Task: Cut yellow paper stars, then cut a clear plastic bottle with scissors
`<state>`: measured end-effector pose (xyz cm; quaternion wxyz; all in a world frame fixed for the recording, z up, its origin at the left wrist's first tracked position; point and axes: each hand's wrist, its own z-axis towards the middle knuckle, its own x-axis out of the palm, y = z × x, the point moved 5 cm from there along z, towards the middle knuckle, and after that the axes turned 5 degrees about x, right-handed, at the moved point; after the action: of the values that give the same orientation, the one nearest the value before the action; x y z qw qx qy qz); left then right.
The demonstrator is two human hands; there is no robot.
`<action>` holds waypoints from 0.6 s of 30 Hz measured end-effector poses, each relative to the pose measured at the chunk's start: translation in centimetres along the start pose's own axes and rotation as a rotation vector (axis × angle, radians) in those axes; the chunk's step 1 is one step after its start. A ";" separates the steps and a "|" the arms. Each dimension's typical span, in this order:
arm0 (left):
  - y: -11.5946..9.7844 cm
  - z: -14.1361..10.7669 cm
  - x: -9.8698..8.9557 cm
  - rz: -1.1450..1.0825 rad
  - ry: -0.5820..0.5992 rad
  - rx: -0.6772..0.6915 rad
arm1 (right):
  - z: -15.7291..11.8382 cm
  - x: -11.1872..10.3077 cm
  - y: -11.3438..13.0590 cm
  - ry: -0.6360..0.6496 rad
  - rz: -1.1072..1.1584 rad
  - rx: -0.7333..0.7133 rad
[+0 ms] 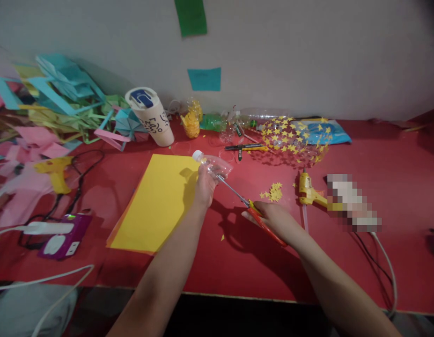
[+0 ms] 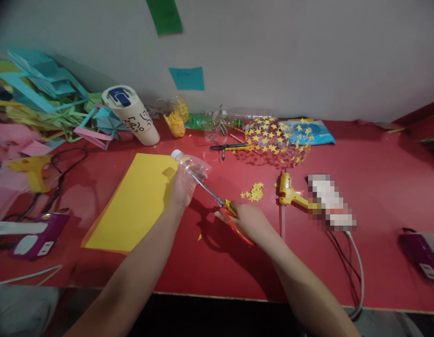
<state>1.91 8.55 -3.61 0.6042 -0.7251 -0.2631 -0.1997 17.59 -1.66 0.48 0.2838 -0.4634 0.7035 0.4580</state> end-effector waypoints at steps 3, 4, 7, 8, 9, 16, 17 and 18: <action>0.1 0.0 0.0 0.005 0.006 -0.018 | -0.1 -0.1 0.2 0.017 -0.016 0.021; 0.2 0.1 0.0 0.009 0.011 -0.025 | -0.2 -0.1 0.3 0.018 -0.015 0.018; 0.5 0.2 -0.1 0.032 0.026 -0.041 | -0.3 -0.2 0.4 0.016 -0.011 0.006; 0.5 0.2 -0.2 0.041 0.025 -0.046 | -0.3 -0.2 0.5 0.018 -0.012 0.007; 0.6 0.2 -0.2 0.050 0.022 -0.050 | -0.3 -0.2 0.4 0.022 -0.013 0.011; 0.4 0.1 -0.1 0.059 0.011 -0.007 | -0.2 -0.1 0.3 0.015 -0.003 0.009; 0.4 0.1 -0.1 0.061 0.019 -0.005 | -0.3 -0.1 0.3 0.010 0.001 0.003; 0.5 0.2 -0.2 0.065 0.031 -0.004 | -0.3 -0.1 0.3 0.009 0.005 -0.002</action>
<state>2.10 8.63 -4.13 0.6131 -0.7312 -0.2297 -0.1918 17.34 -1.83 0.77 0.2792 -0.4639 0.7056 0.4573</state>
